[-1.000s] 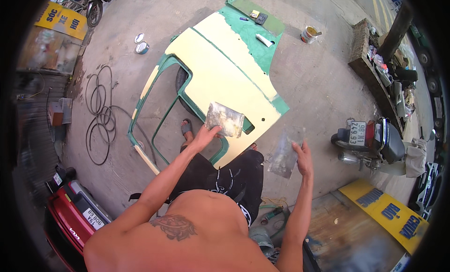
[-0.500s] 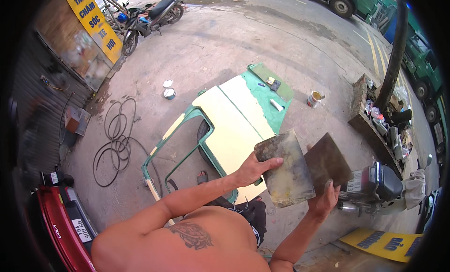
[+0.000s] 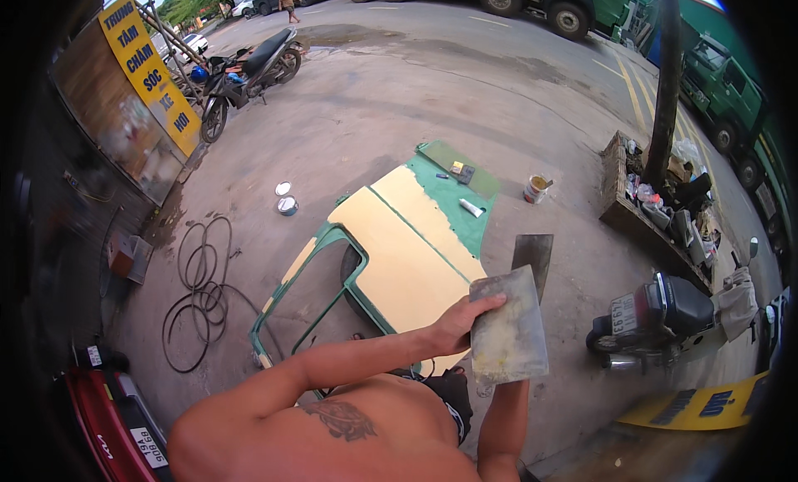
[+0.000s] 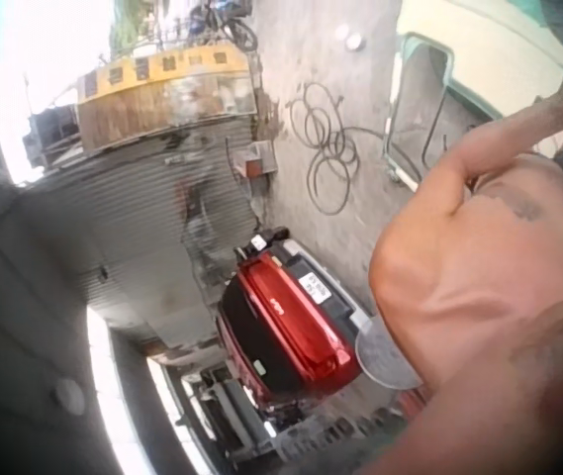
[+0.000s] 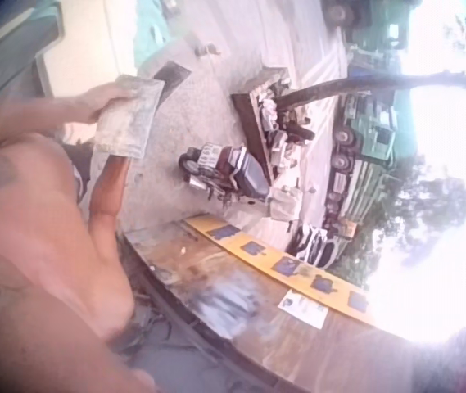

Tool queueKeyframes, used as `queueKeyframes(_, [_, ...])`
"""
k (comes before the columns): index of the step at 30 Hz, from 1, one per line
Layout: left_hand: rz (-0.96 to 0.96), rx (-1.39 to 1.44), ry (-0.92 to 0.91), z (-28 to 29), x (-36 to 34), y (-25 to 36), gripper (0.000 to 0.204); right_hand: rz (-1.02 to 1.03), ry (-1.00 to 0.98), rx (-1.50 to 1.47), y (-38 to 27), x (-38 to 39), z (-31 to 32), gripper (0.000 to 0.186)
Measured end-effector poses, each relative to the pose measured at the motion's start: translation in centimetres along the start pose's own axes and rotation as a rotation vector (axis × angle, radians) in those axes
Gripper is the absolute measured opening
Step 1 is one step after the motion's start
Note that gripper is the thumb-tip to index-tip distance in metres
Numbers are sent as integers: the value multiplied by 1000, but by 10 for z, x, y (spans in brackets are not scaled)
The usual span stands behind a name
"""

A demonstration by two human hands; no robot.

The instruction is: The person mixes body filler on two metal spreaders using a small amount of hardener, and then applies the mixture to the surface of a car door panel by hand with the spreaders.

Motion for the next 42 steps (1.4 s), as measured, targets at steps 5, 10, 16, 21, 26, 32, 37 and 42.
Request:
queueKeyframes(5, [-346,-59,196,49,-18,115,44,-34,136,414,-9,25,7,41])
queueKeyframes(10, [-804,-928,70,13,-14,106,37,531,406,665,-70,21,-37,38])
queueKeyframes(16, [-56,-1678,-158,26,-17,33,38,1502,133,1700,-40,88,-149,45])
queueKeyframes(21, [-1156,-1533,-220,11,-8,22,33,1504,386,1596,-58,60,-77,44])
queueKeyframes(26, [-1142,-1372,-308,-9,-4,25,36,532,1031,1252,-68,56,64,27])
queueKeyframes(32, [-993,-1503,-684,12,-1,-11,56,1004,501,1661,-56,96,-6,25])
queueKeyframes(37, [-634,-1733,-773,31,2,-29,49,-611,693,1843,-13,143,336,31])
queueKeyframes(42, [-56,-1658,377,346,62,46,53,-1369,803,1577,95,365,449,45])
Point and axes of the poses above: each hand's wrist, its own x-axis away from the middle knuckle, its own z-axis out of the back of the hand, y = z × x, the point moved 5 cm from there along -x, towards the middle knuckle, and after that the axes turned 6 degrees about -z, right-handed, at the moved point
